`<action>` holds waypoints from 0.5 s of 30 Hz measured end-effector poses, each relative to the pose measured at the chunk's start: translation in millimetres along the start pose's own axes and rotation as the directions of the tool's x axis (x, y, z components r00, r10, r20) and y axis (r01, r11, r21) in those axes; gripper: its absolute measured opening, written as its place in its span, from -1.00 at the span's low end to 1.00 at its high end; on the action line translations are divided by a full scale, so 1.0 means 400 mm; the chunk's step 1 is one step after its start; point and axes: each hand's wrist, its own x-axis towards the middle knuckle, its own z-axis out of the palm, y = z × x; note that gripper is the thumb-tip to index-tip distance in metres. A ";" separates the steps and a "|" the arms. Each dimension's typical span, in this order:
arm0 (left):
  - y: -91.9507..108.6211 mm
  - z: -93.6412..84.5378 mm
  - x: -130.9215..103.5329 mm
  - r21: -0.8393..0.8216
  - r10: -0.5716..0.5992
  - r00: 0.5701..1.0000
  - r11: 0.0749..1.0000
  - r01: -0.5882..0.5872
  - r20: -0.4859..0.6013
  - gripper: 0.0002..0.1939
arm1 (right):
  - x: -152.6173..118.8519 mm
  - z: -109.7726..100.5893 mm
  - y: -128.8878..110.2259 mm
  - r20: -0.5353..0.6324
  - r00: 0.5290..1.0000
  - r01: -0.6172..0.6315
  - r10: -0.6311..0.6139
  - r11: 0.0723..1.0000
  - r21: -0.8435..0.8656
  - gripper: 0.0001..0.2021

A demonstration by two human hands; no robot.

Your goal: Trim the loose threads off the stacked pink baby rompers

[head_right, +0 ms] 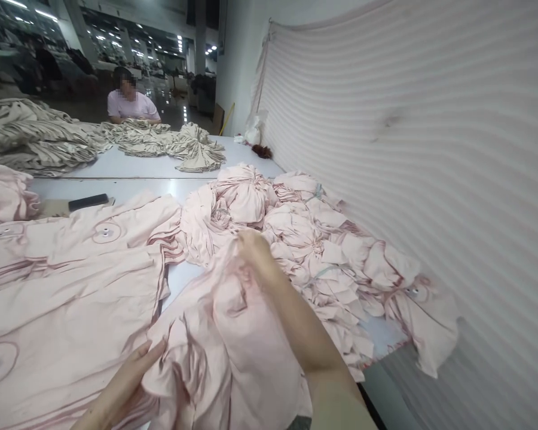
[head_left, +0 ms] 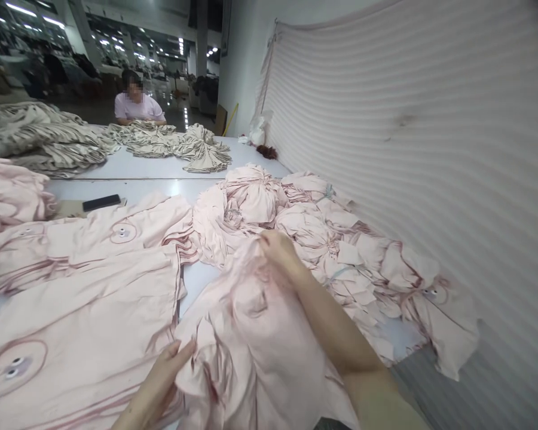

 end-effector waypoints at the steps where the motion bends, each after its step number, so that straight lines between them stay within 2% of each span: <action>1: 0.004 0.011 0.001 0.017 0.043 0.998 0.999 -0.043 -0.036 -0.50 | -0.043 0.027 -0.033 0.044 0.997 0.068 -0.069 0.997 0.025 -0.83; 3: 0.019 0.041 -0.003 0.035 0.112 0.992 0.993 -0.110 -0.064 -0.51 | -0.145 0.065 -0.098 0.093 0.970 0.216 -0.223 0.973 0.075 -0.83; 4: 0.029 0.057 -0.007 0.015 0.122 0.991 0.993 -0.121 -0.060 -0.53 | -0.198 0.076 -0.126 0.093 0.940 0.319 -0.327 0.943 0.091 -0.82; 5: 0.038 0.075 -0.014 -0.027 0.118 0.992 0.993 -0.119 -0.046 -0.53 | -0.248 0.083 -0.151 0.048 0.883 0.462 -0.466 0.884 0.072 -0.81; 7: 0.052 0.107 -0.032 -0.128 0.086 0.996 0.988 -0.085 0.002 -0.53 | -0.334 0.090 -0.184 -0.065 0.737 0.674 -0.673 0.739 -0.019 -0.78; 8: 0.055 0.121 -0.042 -0.155 0.076 0.997 0.985 -0.072 0.020 -0.53 | -0.366 0.090 -0.192 -0.118 0.668 0.732 -0.735 0.677 -0.078 -0.77; 9: 0.058 0.133 -0.052 -0.157 0.076 0.997 0.985 -0.069 0.034 -0.53 | -0.392 0.090 -0.196 -0.160 0.625 0.755 -0.764 0.644 -0.124 -0.76; 10: 0.060 0.143 -0.062 -0.137 0.084 0.995 0.988 -0.076 0.051 -0.53 | -0.411 0.088 -0.197 -0.192 0.601 0.763 -0.776 0.629 -0.152 -0.75; 12: 0.074 0.156 -0.082 -0.072 0.106 0.992 0.992 -0.101 0.061 -0.53 | -0.431 0.080 -0.189 -0.235 0.598 0.751 -0.766 0.638 -0.171 -0.75; 13: 0.090 0.159 -0.093 -0.049 0.119 0.991 0.992 -0.116 0.054 -0.52 | -0.435 0.074 -0.183 -0.253 0.614 0.733 -0.748 0.659 -0.169 -0.75; 15: 0.145 0.160 -0.119 -0.051 0.165 0.986 0.985 -0.165 0.007 -0.50 | -0.438 0.057 -0.166 -0.318 0.675 0.659 -0.666 0.738 -0.146 -0.75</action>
